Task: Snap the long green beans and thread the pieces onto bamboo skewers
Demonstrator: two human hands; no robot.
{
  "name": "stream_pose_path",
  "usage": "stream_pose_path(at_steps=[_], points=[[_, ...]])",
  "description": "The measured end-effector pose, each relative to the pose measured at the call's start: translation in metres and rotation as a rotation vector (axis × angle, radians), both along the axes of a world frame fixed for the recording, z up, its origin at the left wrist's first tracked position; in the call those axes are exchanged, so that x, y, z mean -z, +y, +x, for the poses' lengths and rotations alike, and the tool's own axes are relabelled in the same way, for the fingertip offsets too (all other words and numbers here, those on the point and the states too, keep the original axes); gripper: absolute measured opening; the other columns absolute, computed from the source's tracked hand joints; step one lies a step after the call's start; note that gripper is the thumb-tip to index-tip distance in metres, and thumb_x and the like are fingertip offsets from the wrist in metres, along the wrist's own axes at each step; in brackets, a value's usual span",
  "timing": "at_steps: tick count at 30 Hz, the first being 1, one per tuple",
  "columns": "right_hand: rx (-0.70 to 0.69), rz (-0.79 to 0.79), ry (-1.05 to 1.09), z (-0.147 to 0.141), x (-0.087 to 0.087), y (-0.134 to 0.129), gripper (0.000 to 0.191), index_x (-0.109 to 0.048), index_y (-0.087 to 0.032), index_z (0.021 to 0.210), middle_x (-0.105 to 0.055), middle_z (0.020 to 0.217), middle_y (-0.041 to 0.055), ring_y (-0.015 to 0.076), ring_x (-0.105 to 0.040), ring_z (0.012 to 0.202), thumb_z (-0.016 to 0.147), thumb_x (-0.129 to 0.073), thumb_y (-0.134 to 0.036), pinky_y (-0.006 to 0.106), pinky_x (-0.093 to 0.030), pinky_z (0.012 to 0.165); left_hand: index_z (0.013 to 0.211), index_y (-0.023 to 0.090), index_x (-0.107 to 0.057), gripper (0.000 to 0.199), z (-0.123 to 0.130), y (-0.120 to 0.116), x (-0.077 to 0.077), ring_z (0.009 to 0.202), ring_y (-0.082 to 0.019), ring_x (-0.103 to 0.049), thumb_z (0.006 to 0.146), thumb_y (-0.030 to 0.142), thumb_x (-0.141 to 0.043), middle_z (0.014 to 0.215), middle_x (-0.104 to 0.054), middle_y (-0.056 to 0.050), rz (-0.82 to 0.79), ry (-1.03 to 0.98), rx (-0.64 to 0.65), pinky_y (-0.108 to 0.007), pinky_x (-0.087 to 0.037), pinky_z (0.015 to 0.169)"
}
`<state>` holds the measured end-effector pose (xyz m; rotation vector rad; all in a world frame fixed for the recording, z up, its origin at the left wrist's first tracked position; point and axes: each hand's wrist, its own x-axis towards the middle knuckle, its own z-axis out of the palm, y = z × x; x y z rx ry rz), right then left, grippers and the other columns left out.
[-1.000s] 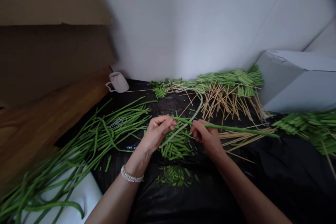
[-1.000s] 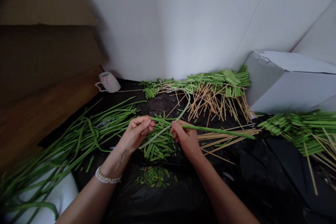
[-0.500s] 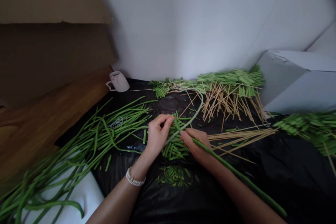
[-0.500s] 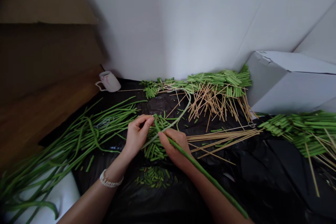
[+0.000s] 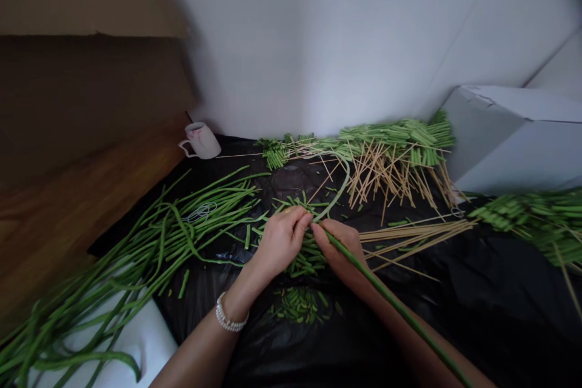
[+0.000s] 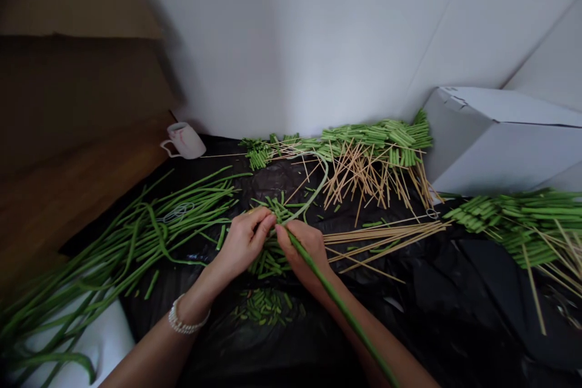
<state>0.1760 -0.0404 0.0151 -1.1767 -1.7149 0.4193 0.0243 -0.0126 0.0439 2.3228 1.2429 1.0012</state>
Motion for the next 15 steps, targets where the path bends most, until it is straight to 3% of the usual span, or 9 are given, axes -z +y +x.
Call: stream_pose_path(at_steps=[3,9,15], points=[[0.021,-0.057,0.047,0.002,-0.002,0.001,0.037,-0.042,-0.021,0.058,-0.042,0.055,-0.0047,0.0092,-0.042,0.052,0.093,-0.049,-0.030,0.023,-0.032,0.055,0.071,0.020,-0.049,0.031,-0.003,0.003,0.000,0.061,-0.013,-0.051,0.099,0.028,-0.039,0.065,-0.052,0.001,0.009,0.032,-0.026,-0.025,-0.037,0.061],[0.022,-0.196,0.145,0.005,-0.011,-0.002,0.040,-0.051,-0.019,0.056,-0.043,0.052,-0.0043,0.0095,-0.043,0.051,0.092,-0.049,-0.037,0.024,-0.033,0.054,0.071,0.019,-0.053,0.024,-0.016,0.014,0.006,0.059,-0.013,-0.052,0.093,0.024,-0.046,0.064,-0.057,0.000,0.238,0.237,-0.321,-0.027,-0.032,0.058],[0.003,-0.274,0.208,0.003,-0.012,-0.002,0.043,-0.045,-0.019,0.053,-0.036,0.049,-0.0054,0.0092,-0.037,0.049,0.091,-0.050,-0.040,0.024,-0.029,0.051,0.067,0.020,-0.053,0.023,-0.008,0.012,0.009,0.058,-0.013,-0.055,0.090,0.023,-0.048,0.063,-0.060,0.000,0.245,0.273,-0.482,-0.027,-0.030,0.057]])
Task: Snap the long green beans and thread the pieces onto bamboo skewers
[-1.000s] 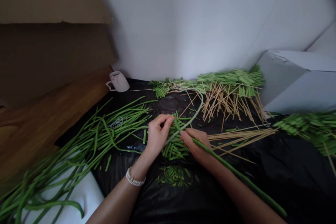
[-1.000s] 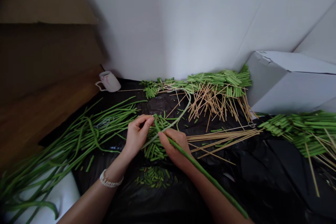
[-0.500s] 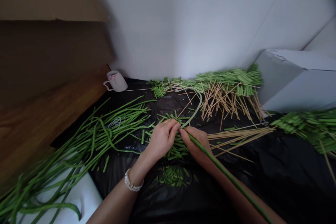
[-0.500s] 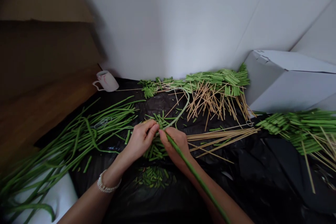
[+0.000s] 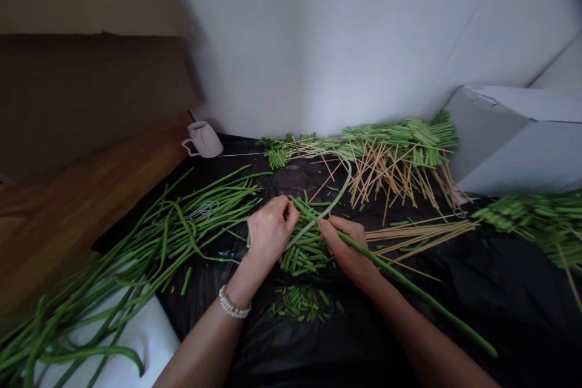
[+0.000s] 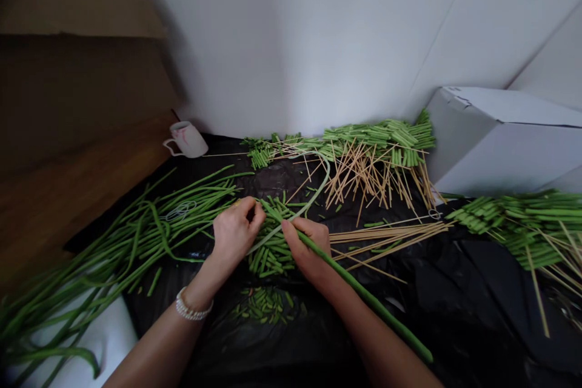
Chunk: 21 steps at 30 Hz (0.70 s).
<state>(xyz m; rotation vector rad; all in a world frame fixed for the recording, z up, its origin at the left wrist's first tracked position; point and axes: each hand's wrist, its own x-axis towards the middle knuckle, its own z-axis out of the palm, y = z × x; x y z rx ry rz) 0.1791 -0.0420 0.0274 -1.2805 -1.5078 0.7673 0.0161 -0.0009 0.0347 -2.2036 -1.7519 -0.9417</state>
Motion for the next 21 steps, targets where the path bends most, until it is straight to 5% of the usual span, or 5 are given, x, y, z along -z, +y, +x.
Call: stream_pose_path(at_steps=[7,15,21], points=[[0.033,0.137,-0.043,-0.004,0.004,-0.003,0.043,-0.034,-0.021,0.053,-0.032,0.051,-0.0057,0.0088,-0.035,0.050,0.090,-0.050,-0.034,0.024,-0.028,0.051,0.065,0.019,-0.052,0.024,0.004,0.001,0.005,0.057,-0.014,-0.053,0.089,0.022,-0.049,0.061,-0.059,-0.001,-0.008,-0.041,0.007,-0.027,-0.029,0.056],[0.038,0.347,-0.259,-0.005,0.011,0.001,0.036,-0.035,-0.022,0.056,-0.041,0.054,-0.0047,0.0094,-0.036,0.050,0.089,-0.049,-0.025,0.025,-0.031,0.053,0.071,0.019,-0.055,0.024,0.007,-0.003,0.016,0.058,-0.013,-0.055,0.093,0.023,-0.046,0.064,-0.060,-0.001,0.007,-0.007,0.226,-0.026,-0.033,0.058],[0.101,0.290,-0.228,0.002,0.012,0.007,0.038,-0.033,-0.022,0.057,-0.037,0.053,-0.0055,0.0093,-0.035,0.049,0.091,-0.047,-0.028,0.024,-0.030,0.052,0.069,0.019,-0.054,0.027,0.009,-0.008,0.010,0.056,-0.013,-0.052,0.093,0.023,-0.045,0.061,-0.056,0.000,-0.034,-0.033,0.411,-0.025,-0.037,0.058]])
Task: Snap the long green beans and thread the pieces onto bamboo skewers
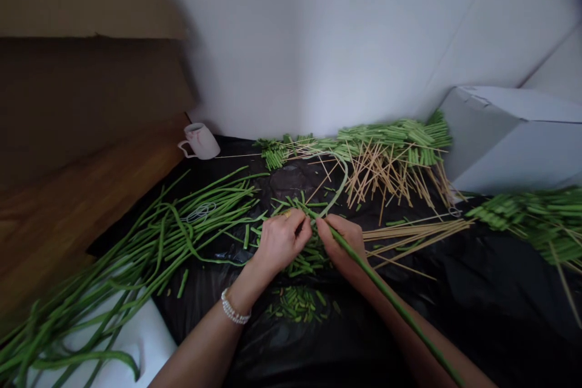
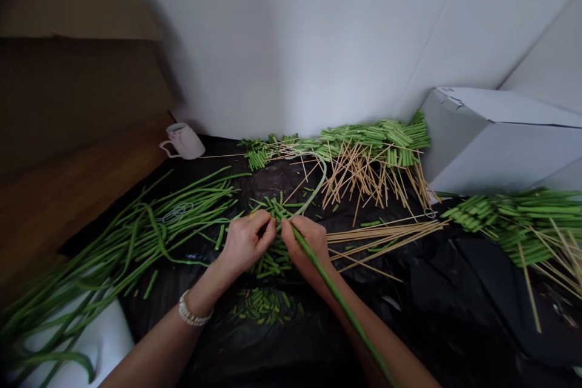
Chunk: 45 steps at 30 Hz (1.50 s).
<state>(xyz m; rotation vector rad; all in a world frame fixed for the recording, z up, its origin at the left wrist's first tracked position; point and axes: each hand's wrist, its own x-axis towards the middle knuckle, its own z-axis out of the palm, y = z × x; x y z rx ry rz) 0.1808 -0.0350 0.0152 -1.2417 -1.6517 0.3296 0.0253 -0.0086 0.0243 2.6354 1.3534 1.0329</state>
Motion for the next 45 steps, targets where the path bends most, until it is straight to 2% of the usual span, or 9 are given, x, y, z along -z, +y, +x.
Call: stream_pose_path(at_steps=[10,16,23,27,30,32,34,38,45], points=[[-0.012,0.031,0.014,0.002,-0.012,-0.007,0.040,-0.032,-0.022,0.054,-0.034,0.050,-0.0057,0.0086,-0.034,0.047,0.089,-0.050,-0.025,0.025,-0.028,0.050,0.091,0.017,-0.063,0.020,-0.008,0.008,-0.003,0.068,-0.015,-0.061,0.094,0.023,-0.044,0.076,-0.067,-0.003,-0.127,-0.183,-0.101,-0.025,-0.043,0.067],[-0.054,0.022,-0.025,-0.002,-0.010,-0.008,0.037,-0.037,-0.022,0.055,-0.040,0.052,-0.0043,0.0094,-0.036,0.049,0.090,-0.049,-0.026,0.026,-0.030,0.052,0.069,0.019,-0.057,0.021,-0.006,0.007,-0.004,0.056,-0.013,-0.051,0.087,0.021,-0.047,0.059,-0.055,0.001,-0.056,-0.078,-0.267,-0.024,-0.032,0.056],[-0.066,-0.125,0.209,0.001,-0.017,-0.013,0.043,-0.036,-0.021,0.051,-0.034,0.050,-0.0047,0.0095,-0.037,0.048,0.090,-0.049,-0.033,0.025,-0.030,0.050,0.059,0.019,-0.051,0.022,-0.034,0.029,-0.006,0.052,-0.011,-0.042,0.081,0.018,-0.045,0.052,-0.044,0.005,-0.211,-0.684,-0.438,-0.023,-0.032,0.052],[-0.159,-0.407,0.462,0.012,-0.011,-0.003,0.041,-0.051,-0.019,0.052,-0.041,0.043,-0.0043,0.0097,-0.039,0.043,0.087,-0.051,-0.042,0.023,-0.028,0.043,0.063,0.017,-0.063,0.029,-0.033,0.031,-0.005,0.058,-0.012,-0.049,0.087,0.027,-0.051,0.058,-0.054,0.002,-0.349,-0.629,-0.229,-0.024,-0.038,0.058],[-0.243,-0.518,0.581,0.019,-0.005,0.004,0.039,-0.054,-0.019,0.053,-0.043,0.042,-0.0047,0.0090,-0.037,0.040,0.083,-0.055,-0.043,0.022,-0.025,0.040,0.087,0.018,-0.076,0.024,-0.026,0.026,-0.008,0.073,-0.015,-0.058,0.088,0.033,-0.057,0.083,-0.069,-0.004,-0.361,-0.590,-0.070,-0.027,-0.044,0.068],[-0.306,-0.554,0.565,0.022,-0.005,0.006,0.038,-0.055,-0.019,0.053,-0.042,0.042,-0.0050,0.0086,-0.036,0.040,0.082,-0.057,-0.043,0.022,-0.025,0.040,0.099,0.018,-0.076,0.028,-0.024,0.023,-0.014,0.078,-0.016,-0.061,0.090,0.036,-0.056,0.093,-0.072,-0.007,-0.380,-0.607,-0.009,-0.028,-0.046,0.068],[-0.349,-0.568,0.505,0.023,-0.007,0.007,0.037,-0.055,-0.018,0.053,-0.041,0.043,-0.0054,0.0085,-0.035,0.042,0.081,-0.057,-0.042,0.022,-0.025,0.041,0.093,0.018,-0.077,0.035,-0.023,0.018,-0.020,0.078,-0.017,-0.064,0.095,0.038,-0.048,0.089,-0.073,-0.008,-0.440,-0.571,0.073,-0.029,-0.048,0.069],[-0.346,-0.578,0.437,0.022,-0.011,0.006,0.035,-0.055,-0.019,0.054,-0.040,0.045,-0.0059,0.0088,-0.036,0.044,0.081,-0.058,-0.040,0.022,-0.025,0.042,0.090,0.021,-0.075,0.034,-0.019,0.007,-0.028,0.083,-0.018,-0.067,0.096,0.038,-0.047,0.089,-0.074,-0.005,-0.476,-0.270,0.250,-0.029,-0.049,0.077],[-0.286,-0.520,0.364,0.017,-0.014,0.006,0.038,-0.052,-0.020,0.057,-0.043,0.049,-0.0053,0.0106,-0.040,0.048,0.085,-0.054,-0.044,0.024,-0.030,0.047,0.093,0.018,-0.064,0.027,-0.007,-0.005,-0.023,0.082,-0.020,-0.066,0.098,0.034,-0.043,0.086,-0.069,-0.006,-0.226,0.165,0.181,-0.030,-0.048,0.074]])
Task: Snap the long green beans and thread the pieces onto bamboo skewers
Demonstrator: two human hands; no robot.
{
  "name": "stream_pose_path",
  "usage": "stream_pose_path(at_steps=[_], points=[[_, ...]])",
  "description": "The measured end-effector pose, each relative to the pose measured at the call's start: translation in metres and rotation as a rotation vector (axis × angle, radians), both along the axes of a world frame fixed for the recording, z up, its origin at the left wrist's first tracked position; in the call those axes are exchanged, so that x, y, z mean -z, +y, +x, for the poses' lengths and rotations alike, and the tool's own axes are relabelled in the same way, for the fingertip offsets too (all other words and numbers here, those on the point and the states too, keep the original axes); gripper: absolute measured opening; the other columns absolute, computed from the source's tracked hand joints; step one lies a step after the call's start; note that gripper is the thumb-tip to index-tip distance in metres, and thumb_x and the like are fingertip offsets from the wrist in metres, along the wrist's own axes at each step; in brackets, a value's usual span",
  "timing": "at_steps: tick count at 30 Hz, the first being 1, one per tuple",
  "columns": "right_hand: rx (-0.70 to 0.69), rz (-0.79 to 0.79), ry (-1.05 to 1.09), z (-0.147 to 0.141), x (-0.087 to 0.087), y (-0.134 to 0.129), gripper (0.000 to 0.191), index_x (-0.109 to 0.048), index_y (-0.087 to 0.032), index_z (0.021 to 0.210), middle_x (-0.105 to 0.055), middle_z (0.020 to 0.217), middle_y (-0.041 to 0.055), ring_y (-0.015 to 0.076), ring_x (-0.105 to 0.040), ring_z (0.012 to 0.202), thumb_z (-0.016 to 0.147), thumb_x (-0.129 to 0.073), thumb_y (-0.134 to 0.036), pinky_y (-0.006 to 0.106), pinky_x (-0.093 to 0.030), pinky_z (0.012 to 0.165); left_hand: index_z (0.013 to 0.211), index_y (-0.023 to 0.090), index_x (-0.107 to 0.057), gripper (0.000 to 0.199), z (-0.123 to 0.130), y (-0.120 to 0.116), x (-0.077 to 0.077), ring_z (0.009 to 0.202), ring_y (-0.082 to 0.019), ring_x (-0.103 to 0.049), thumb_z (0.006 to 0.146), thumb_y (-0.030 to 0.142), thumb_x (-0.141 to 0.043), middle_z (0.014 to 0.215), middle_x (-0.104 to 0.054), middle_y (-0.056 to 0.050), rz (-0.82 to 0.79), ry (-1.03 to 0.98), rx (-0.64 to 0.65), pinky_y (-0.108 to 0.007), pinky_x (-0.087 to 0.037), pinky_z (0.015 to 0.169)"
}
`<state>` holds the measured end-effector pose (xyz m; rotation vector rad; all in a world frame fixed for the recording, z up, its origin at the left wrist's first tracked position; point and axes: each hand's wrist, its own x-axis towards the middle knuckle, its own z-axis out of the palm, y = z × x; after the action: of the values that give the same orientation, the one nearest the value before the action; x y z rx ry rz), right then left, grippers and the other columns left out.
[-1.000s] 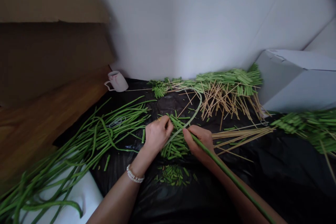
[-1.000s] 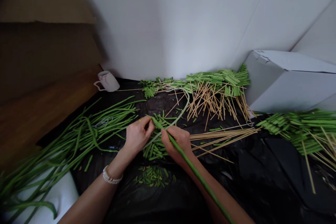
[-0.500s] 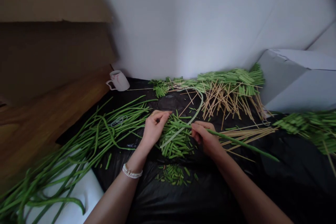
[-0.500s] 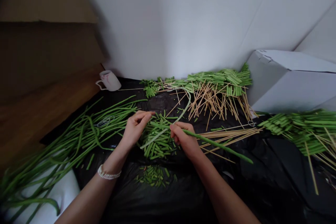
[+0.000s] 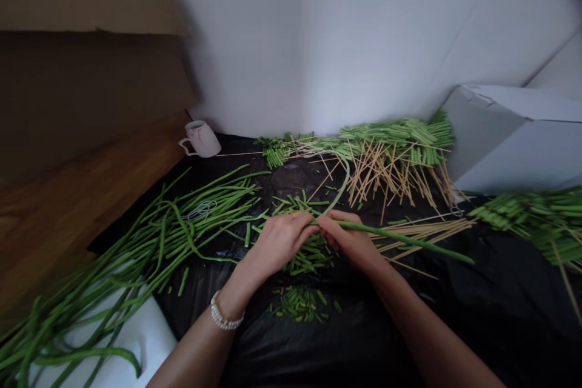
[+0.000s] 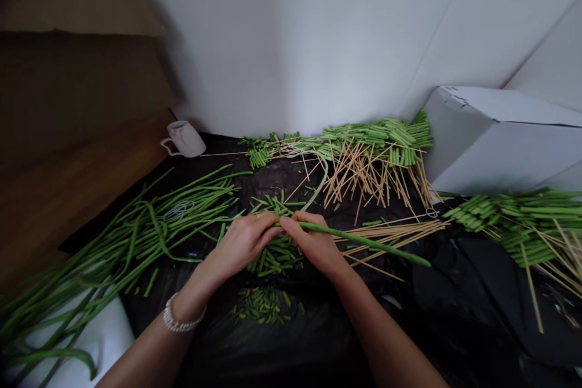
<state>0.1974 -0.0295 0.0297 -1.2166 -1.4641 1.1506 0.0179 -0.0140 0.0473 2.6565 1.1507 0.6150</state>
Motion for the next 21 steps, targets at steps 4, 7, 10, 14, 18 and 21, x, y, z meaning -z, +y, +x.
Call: stream_pose_path(at_steps=[4,7,10,14,18,21], points=[[0.010,0.155,-0.102,-0.005,-0.001,-0.003,0.038,-0.044,-0.021,0.055,-0.043,0.054,-0.0040,0.0121,-0.042,0.055,0.089,-0.049,-0.037,0.025,-0.033,0.053,0.092,0.017,-0.060,0.026,0.007,-0.005,0.001,0.080,-0.022,-0.065,0.099,0.035,-0.042,0.085,-0.068,-0.006,0.049,0.081,0.029,-0.032,-0.047,0.071],[0.025,0.209,-0.167,-0.007,0.000,-0.004,0.035,-0.050,-0.020,0.059,-0.051,0.059,-0.0021,0.0136,-0.047,0.059,0.090,-0.045,-0.034,0.026,-0.035,0.058,0.093,0.017,-0.060,0.027,0.009,-0.006,0.003,0.080,-0.023,-0.065,0.098,0.036,-0.043,0.085,-0.069,-0.007,0.029,0.067,0.032,-0.033,-0.047,0.072],[0.001,0.190,-0.117,-0.007,0.001,-0.005,0.037,-0.051,-0.020,0.059,-0.053,0.058,-0.0017,0.0133,-0.048,0.058,0.092,-0.045,-0.036,0.026,-0.036,0.058,0.095,0.017,-0.061,0.028,0.010,-0.007,0.003,0.080,-0.022,-0.065,0.100,0.032,-0.038,0.087,-0.070,-0.007,-0.024,0.024,0.020,-0.032,-0.046,0.073],[-0.081,-0.023,0.151,-0.008,0.003,-0.005,0.048,-0.047,-0.020,0.053,-0.039,0.044,-0.0053,0.0097,-0.036,0.042,0.093,-0.045,-0.047,0.024,-0.027,0.044,0.088,0.019,-0.061,0.031,0.013,-0.011,-0.005,0.080,-0.017,-0.063,0.101,0.030,-0.035,0.087,-0.069,-0.004,-0.234,-0.188,0.097,-0.028,-0.044,0.076],[-0.129,-0.187,0.454,-0.013,0.005,-0.008,0.053,-0.044,-0.020,0.047,-0.030,0.036,-0.0074,0.0075,-0.028,0.034,0.091,-0.048,-0.050,0.024,-0.019,0.038,0.079,0.018,-0.058,0.035,0.016,-0.013,-0.009,0.078,-0.015,-0.063,0.101,0.031,-0.034,0.083,-0.070,-0.003,-0.484,-0.447,0.190,-0.025,-0.044,0.077],[-0.155,-0.246,0.586,-0.016,0.005,-0.009,0.054,-0.042,-0.020,0.045,-0.029,0.035,-0.0083,0.0063,-0.027,0.032,0.089,-0.053,-0.049,0.023,-0.019,0.040,0.079,0.017,-0.058,0.035,0.017,-0.012,-0.005,0.078,-0.016,-0.064,0.100,0.034,-0.037,0.083,-0.070,-0.004,-0.593,-0.548,0.196,-0.026,-0.044,0.076]])
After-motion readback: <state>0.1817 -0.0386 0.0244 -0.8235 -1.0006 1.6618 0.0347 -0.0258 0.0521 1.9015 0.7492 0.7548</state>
